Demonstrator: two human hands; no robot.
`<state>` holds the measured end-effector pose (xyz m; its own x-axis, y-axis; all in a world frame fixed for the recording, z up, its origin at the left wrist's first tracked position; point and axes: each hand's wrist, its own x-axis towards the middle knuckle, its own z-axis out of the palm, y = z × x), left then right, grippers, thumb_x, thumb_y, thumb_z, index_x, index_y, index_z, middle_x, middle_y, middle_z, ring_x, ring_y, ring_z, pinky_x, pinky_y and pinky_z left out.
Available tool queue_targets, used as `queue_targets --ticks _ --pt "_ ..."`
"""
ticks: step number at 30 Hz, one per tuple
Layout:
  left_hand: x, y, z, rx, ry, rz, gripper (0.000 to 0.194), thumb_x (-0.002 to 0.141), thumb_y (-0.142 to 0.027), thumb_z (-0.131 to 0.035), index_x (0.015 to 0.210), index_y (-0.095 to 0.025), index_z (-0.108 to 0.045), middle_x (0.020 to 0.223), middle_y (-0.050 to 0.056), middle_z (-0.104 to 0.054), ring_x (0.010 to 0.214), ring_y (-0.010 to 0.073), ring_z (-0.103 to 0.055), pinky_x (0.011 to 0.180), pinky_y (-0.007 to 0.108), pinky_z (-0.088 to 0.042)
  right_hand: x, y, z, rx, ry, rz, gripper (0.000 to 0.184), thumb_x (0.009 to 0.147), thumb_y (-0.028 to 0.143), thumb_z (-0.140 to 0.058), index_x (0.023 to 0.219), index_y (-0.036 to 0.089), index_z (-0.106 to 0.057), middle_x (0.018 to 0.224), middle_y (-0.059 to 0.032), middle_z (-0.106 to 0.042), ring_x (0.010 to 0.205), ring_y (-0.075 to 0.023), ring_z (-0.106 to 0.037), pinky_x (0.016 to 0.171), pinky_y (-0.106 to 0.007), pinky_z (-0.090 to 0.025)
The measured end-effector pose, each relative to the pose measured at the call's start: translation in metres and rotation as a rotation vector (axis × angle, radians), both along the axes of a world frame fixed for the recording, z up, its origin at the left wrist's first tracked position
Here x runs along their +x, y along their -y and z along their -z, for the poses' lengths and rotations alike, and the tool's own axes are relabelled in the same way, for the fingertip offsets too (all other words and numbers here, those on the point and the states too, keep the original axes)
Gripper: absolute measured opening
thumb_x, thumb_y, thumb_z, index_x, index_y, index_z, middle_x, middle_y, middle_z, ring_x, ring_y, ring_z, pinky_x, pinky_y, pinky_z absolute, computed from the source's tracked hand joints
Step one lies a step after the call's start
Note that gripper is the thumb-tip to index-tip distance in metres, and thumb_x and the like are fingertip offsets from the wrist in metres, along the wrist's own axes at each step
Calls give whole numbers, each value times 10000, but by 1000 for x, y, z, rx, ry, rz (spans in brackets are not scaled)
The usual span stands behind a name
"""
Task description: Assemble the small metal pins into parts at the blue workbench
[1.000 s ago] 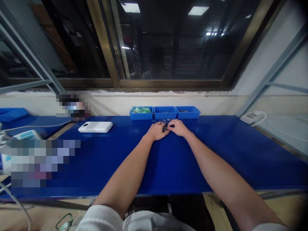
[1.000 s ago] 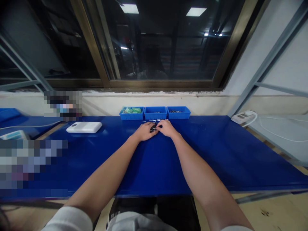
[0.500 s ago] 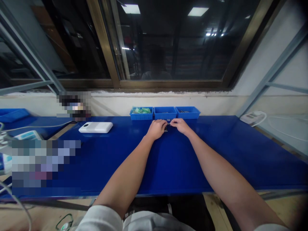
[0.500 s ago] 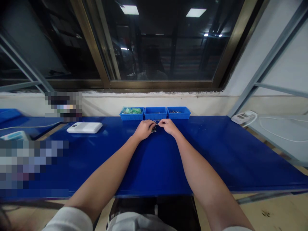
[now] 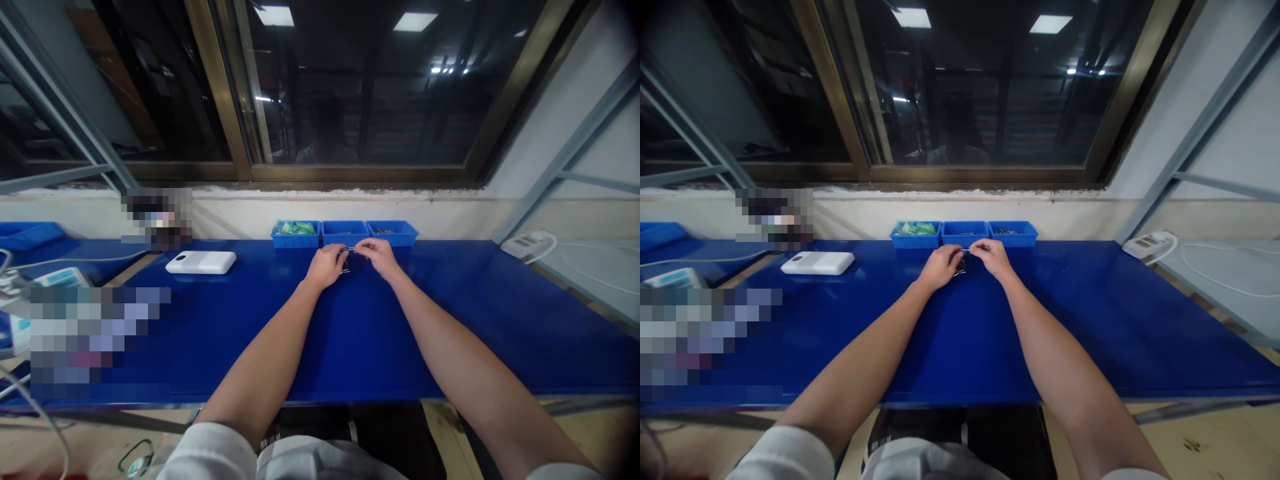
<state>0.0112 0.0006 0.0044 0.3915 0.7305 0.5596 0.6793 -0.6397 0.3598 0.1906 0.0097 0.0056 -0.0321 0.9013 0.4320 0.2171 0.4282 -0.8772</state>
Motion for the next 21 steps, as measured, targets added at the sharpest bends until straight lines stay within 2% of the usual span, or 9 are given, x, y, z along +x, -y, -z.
queue_targets --ticks 3,5,9,13,16,18,21 --pt "-1 -2 2 10 58 -65 335 927 -353 -391 1144 -162 -559 1135 92 -632 1084 207 -557 957 337 -419 8 -2 -3 132 129 246 190 693 327 -605 789 183 -685 784 -51 -686 754 -199 -598 766 -356 -471" --pt "-2 -3 3 -6 60 -104 340 926 -359 -389 1146 -162 -558 1149 96 -626 1085 213 -558 962 344 -418 14 -4 -4 182 259 382 245 701 290 -583 893 180 -689 862 -67 -694 842 -226 -586 838 -387 -453" --pt "-3 -5 4 -25 19 -131 344 920 -353 -391 1150 -156 -554 1149 100 -621 1083 220 -558 953 347 -421 25 -10 -1 149 496 528 406 704 270 -579 1097 190 -644 1074 -91 -663 1071 -304 -488 940 -480 -375" --pt "-3 -3 4 -70 -75 -177 371 911 -372 -387 1181 -164 -535 1167 98 -608 1099 230 -547 948 355 -418 28 -14 5 19 637 513 630 694 342 -619 1301 228 -498 1351 -87 -491 1191 -363 -381 941 -540 -343" --pt "-3 -2 5 -106 -171 -192 444 898 -450 -386 1226 -176 -508 1220 102 -579 1144 246 -520 961 377 -405 27 -15 9 -2 669 474 741 681 359 -631 1376 247 -397 1439 -79 -381 1225 -369 -351 940 -540 -344" --pt "-3 -2 7 -127 -242 -176 507 883 -513 -378 1247 -181 -498 1284 109 -540 1211 262 -469 997 402 -375 24 -15 11 60 656 471 713 694 332 -612 1368 225 -407 1417 -97 -403 1227 -353 -357 951 -531 -341" --pt "-2 -2 11 -170 -325 -154 598 864 -583 -353 1279 -173 -485 1380 130 -455 1303 288 -371 1059 436 -304 15 -11 10 182 643 409 575 717 280 -585 1280 189 -510 1285 -116 -518 1167 -317 -416 962 -500 -345"
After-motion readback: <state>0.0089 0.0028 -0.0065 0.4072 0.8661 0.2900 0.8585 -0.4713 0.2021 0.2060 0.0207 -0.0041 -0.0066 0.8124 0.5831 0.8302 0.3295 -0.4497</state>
